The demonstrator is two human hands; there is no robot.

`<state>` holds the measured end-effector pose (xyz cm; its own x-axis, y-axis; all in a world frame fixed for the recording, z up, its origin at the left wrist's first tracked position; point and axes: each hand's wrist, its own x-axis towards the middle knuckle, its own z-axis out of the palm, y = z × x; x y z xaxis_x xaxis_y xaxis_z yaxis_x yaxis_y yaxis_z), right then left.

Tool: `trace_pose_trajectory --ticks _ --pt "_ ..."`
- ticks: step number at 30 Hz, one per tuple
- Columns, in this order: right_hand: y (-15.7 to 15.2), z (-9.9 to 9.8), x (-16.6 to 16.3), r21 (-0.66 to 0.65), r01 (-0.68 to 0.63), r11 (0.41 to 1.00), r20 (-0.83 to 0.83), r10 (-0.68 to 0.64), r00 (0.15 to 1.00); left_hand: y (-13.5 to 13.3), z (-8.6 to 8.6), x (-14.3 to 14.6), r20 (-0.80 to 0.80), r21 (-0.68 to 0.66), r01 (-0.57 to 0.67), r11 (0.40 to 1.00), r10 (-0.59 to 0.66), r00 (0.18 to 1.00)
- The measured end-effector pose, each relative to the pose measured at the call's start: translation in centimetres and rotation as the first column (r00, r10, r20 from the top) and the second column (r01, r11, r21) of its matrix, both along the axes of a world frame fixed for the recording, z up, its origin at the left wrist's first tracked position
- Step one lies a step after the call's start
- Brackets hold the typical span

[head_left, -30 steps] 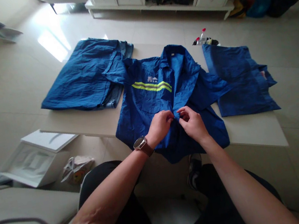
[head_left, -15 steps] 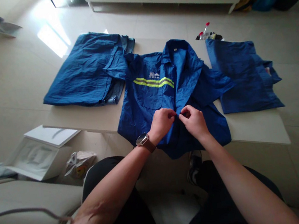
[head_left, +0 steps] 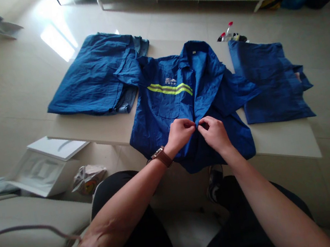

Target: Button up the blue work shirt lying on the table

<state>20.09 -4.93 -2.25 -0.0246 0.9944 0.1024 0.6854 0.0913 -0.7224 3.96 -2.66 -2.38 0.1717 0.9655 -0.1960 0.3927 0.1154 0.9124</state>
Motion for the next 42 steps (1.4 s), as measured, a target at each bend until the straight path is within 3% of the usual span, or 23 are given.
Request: trace_pose_trajectory --ticks 6,14,24,31,38,42 --pt "-0.1 0.0 -0.2 0.024 -0.06 0.998 0.019 0.06 0.998 0.0 -0.9 0.3 0.176 -0.141 -0.077 0.987 0.102 0.979" --pt "-0.1 0.1 -0.4 0.048 -0.068 0.997 0.073 0.065 0.995 -0.1 -1.4 1.0 0.422 -0.323 -0.122 0.938 0.258 0.869" --pt "-0.3 0.5 -0.4 0.061 -0.049 0.997 0.096 0.043 0.994 0.1 -0.8 1.3 0.413 -0.432 -0.164 0.887 0.356 0.838" --pt "-0.2 0.5 -0.3 0.067 0.001 0.998 0.025 -0.003 1.0 0.1 0.3 1.3 0.441 -0.494 -0.159 0.855 0.403 0.802" --pt "-0.3 -0.4 -0.5 0.113 -0.04 0.993 0.053 0.034 0.998 0.1 0.0 0.9 0.38 -0.569 -0.082 0.818 0.35 0.856" --pt "-0.4 -0.3 -0.6 0.126 -0.055 0.991 0.086 0.044 0.995 0.1 0.0 0.9 0.368 -0.543 -0.086 0.835 0.328 0.87"
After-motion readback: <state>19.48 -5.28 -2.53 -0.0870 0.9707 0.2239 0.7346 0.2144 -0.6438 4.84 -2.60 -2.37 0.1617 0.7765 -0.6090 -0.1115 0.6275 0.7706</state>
